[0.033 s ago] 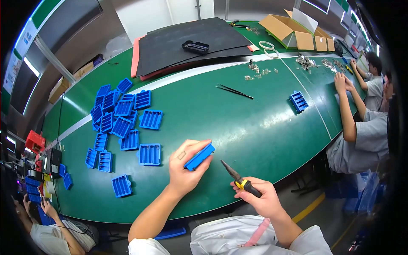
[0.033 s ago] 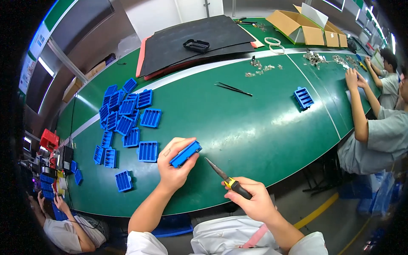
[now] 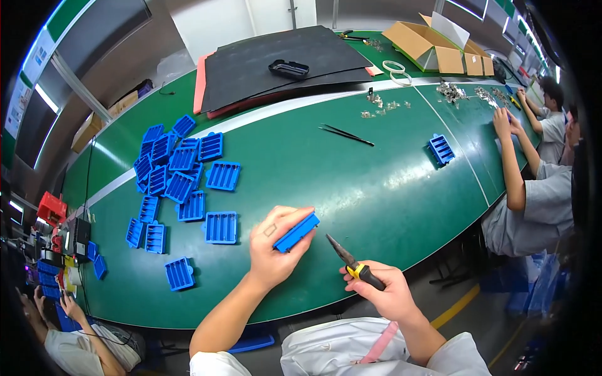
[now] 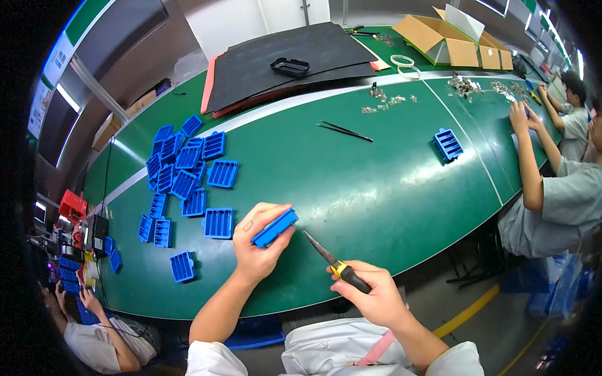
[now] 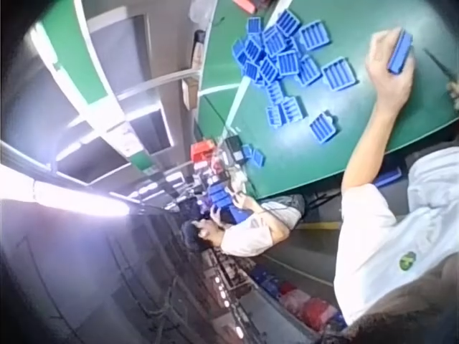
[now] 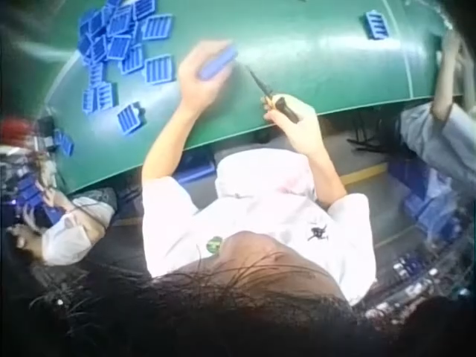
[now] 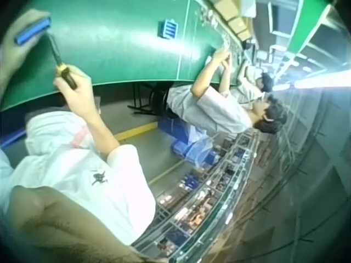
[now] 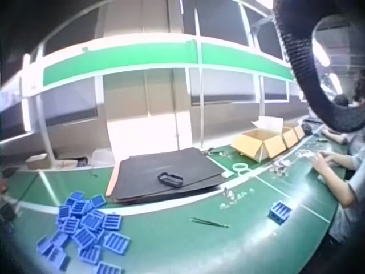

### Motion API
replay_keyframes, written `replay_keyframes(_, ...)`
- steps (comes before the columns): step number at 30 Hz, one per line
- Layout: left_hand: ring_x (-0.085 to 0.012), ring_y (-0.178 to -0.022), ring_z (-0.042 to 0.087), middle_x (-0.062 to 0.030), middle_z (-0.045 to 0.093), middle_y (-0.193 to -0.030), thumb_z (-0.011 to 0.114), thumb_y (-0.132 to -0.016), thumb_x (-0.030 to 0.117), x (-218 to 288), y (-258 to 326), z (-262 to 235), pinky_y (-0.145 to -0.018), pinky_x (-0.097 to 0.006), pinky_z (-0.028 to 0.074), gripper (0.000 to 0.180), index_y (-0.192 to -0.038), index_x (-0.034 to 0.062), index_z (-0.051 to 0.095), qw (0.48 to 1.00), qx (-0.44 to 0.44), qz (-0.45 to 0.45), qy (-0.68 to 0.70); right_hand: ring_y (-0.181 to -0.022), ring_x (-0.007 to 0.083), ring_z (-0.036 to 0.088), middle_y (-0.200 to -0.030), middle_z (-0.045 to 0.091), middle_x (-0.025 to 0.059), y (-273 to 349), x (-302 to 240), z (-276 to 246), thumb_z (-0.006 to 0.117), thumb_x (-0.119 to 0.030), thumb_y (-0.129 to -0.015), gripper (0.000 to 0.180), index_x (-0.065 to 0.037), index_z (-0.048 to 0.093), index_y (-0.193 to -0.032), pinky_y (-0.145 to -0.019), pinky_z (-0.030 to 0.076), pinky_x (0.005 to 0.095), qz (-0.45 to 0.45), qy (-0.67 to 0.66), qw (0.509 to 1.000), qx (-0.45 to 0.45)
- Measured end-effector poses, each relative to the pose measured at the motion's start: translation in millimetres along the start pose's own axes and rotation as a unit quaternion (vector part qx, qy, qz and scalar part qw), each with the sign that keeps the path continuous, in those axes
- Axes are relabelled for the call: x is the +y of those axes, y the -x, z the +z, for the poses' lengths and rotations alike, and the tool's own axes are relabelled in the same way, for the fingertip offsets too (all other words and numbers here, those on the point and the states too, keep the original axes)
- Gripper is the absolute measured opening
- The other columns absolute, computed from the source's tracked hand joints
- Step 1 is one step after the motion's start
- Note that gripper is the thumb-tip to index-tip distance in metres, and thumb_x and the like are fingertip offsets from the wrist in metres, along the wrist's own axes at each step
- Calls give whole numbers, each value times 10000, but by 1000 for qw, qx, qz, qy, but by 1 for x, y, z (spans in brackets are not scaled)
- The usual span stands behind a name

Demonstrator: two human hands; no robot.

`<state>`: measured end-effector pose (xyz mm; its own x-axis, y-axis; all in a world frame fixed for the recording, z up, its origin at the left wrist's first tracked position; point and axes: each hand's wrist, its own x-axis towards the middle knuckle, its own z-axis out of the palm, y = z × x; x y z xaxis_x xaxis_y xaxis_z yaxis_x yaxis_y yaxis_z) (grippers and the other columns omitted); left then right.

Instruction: Assemble small metal components into blue plastic fixtures using pliers on a factory workbench.

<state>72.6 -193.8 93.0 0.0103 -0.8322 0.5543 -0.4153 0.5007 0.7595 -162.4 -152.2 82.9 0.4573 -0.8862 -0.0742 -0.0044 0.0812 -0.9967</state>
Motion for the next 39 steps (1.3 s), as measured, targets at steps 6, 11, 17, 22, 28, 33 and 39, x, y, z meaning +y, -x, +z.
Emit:
replay_keyframes(6, -254, -823, 635, -103, 656, -929, 740, -698, -53, 3, 3, 3, -718, -330, 500, 394, -1079, 29, 681, 999, 2, 34, -9, -951, 249, 662, -960, 687, 167, -1, -9, 5, 635, -23, -852, 104, 57, 699, -872, -836, 516, 343, 3, -5, 1000, 16)
replay_keyframes(11, -252, -826, 632, -95, 649, -932, 747, -689, -51, 3, 4, 4, -719, -330, 501, 403, -1077, 42, 688, 998, -7, 55, -21, -937, 219, 656, -983, 688, 155, -1, -5, 4, 645, -33, -864, 112, 63, 688, -904, -818, 515, 316, -15, -1, 1000, 10)
replay_keyframes(17, -253, -829, 630, -94, 643, -935, 751, -687, -44, 1, 4, 4, -713, -332, 503, 414, -1085, 51, 688, 998, -5, 56, -16, -889, 177, 652, -1021, 690, 148, 0, -3, 0, 658, -38, -871, 126, 72, 680, -929, -783, 510, 280, -28, 17, 999, 6)
replay_keyframes(22, -253, -829, 630, -94, 642, -937, 752, -684, -43, 3, 5, 5, -707, -332, 505, 421, -1087, 57, 687, 998, -14, 61, -27, -872, 174, 647, -1002, 693, 147, 0, -5, 2, 655, -38, -869, 111, 67, 681, -896, -770, 501, 280, -19, 24, 999, 9)
replay_keyframes(28, -253, -802, 632, -101, 642, -908, 757, -675, -49, 2, 3, 6, -689, -325, 504, 401, -1061, 41, 693, 997, -14, 73, -39, -840, 169, 634, -959, 686, 130, -1, -2, 1, 647, -23, -861, 83, 50, 684, -879, -745, 490, 272, -22, 27, 999, 7)
replay_keyframes(33, -256, -786, 635, -112, 648, -886, 761, -676, -52, 2, 1, 5, -677, -319, 505, 372, -1036, 18, 698, 995, -14, 95, -39, -778, 174, 595, -882, 632, 108, -1, -6, 4, 624, -18, -847, 92, 59, 663, -813, -708, 483, 281, -13, 55, 998, 11)
replay_keyframes(39, -263, -795, 644, -122, 656, -894, 760, -684, -52, 6, 1, 3, -688, -324, 509, 363, -1036, 7, 693, 997, -17, 70, -28, -762, 177, 576, -850, 604, 103, 5, -7, 11, 603, -11, -852, 106, 60, 650, -788, -696, 471, 290, -12, 45, 999, -3)
